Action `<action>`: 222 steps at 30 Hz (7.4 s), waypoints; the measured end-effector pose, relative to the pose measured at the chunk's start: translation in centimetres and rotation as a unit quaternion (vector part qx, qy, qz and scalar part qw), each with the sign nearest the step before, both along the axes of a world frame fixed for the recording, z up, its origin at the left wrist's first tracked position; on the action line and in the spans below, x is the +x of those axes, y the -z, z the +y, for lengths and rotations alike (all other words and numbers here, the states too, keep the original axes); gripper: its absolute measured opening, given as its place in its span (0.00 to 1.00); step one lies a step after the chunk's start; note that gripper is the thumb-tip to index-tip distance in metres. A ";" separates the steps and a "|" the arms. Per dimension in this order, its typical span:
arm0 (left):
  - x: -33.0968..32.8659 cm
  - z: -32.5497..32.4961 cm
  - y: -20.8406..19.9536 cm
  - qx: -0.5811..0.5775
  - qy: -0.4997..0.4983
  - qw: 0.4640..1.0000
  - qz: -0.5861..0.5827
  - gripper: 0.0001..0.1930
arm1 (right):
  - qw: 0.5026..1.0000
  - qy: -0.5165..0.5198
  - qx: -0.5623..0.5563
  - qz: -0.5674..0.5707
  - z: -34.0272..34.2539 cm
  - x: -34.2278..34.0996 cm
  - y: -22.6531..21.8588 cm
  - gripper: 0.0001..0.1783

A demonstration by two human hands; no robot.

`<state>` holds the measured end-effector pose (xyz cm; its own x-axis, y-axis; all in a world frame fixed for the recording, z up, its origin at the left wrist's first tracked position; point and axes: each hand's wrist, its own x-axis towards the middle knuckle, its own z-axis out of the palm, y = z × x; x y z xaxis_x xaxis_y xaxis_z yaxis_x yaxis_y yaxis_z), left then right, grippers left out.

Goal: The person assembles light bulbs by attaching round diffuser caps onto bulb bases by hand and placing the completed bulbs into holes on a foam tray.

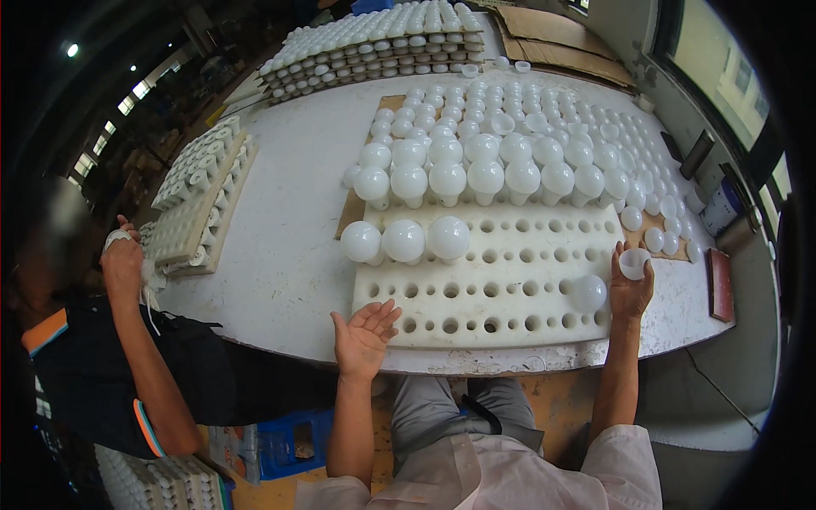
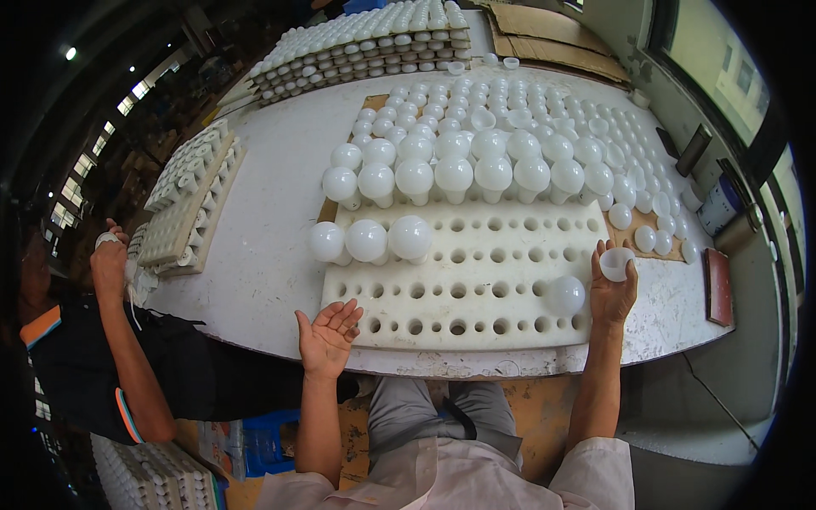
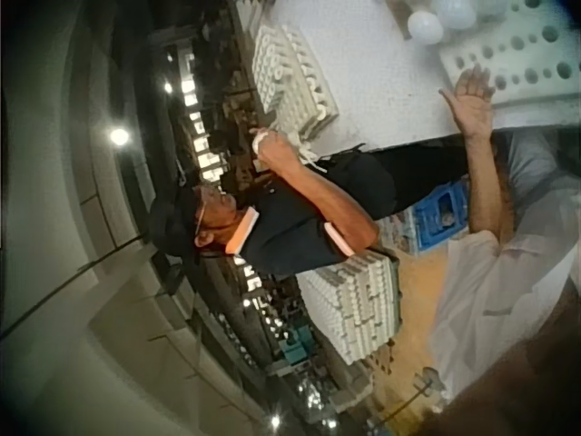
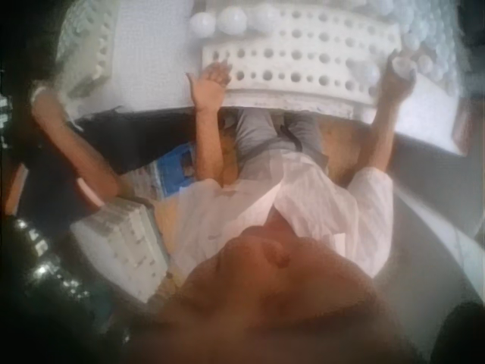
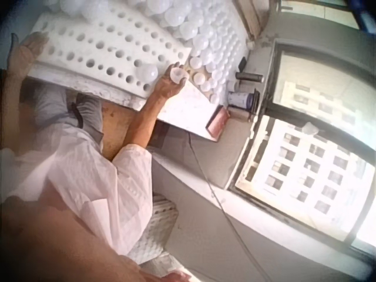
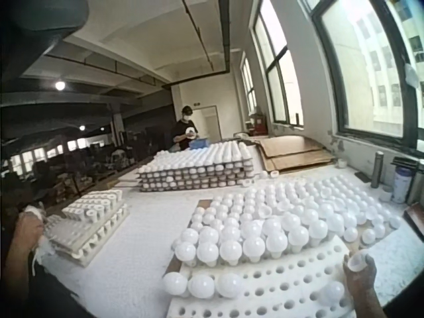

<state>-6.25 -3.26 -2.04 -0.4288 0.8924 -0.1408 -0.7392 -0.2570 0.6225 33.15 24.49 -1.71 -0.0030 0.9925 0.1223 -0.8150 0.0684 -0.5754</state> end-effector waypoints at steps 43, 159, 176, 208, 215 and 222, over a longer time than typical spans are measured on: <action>-21.2 4.2 3.9 -0.371 -0.090 0.555 0.739 0.38 | 0.990 0.036 0.043 -0.132 -0.5 -0.3 0.8 0.34; 7.0 -2.7 -0.8 -0.111 0.044 0.951 0.286 0.12 | 0.597 0.110 0.328 -0.723 -5.9 -4.6 -6.5 0.36; 8.3 -1.7 -0.1 -0.159 -0.013 0.906 0.393 0.09 | 0.977 -0.213 -0.027 0.009 -2.3 -1.5 -2.8 0.32; 13.8 6.8 -7.0 0.021 0.036 0.753 0.657 0.15 | 0.838 -0.538 -0.071 -0.061 -14.2 -8.3 -1.5 0.42; 12.9 5.8 -4.3 0.067 0.053 0.778 0.623 0.12 | 0.823 -0.548 -0.047 -0.142 -15.6 -9.3 -1.7 0.44; 12.5 4.8 -4.1 0.156 -0.114 0.678 0.709 0.09 | 0.821 -0.555 -0.060 -0.119 -16.4 -10.2 -1.2 0.41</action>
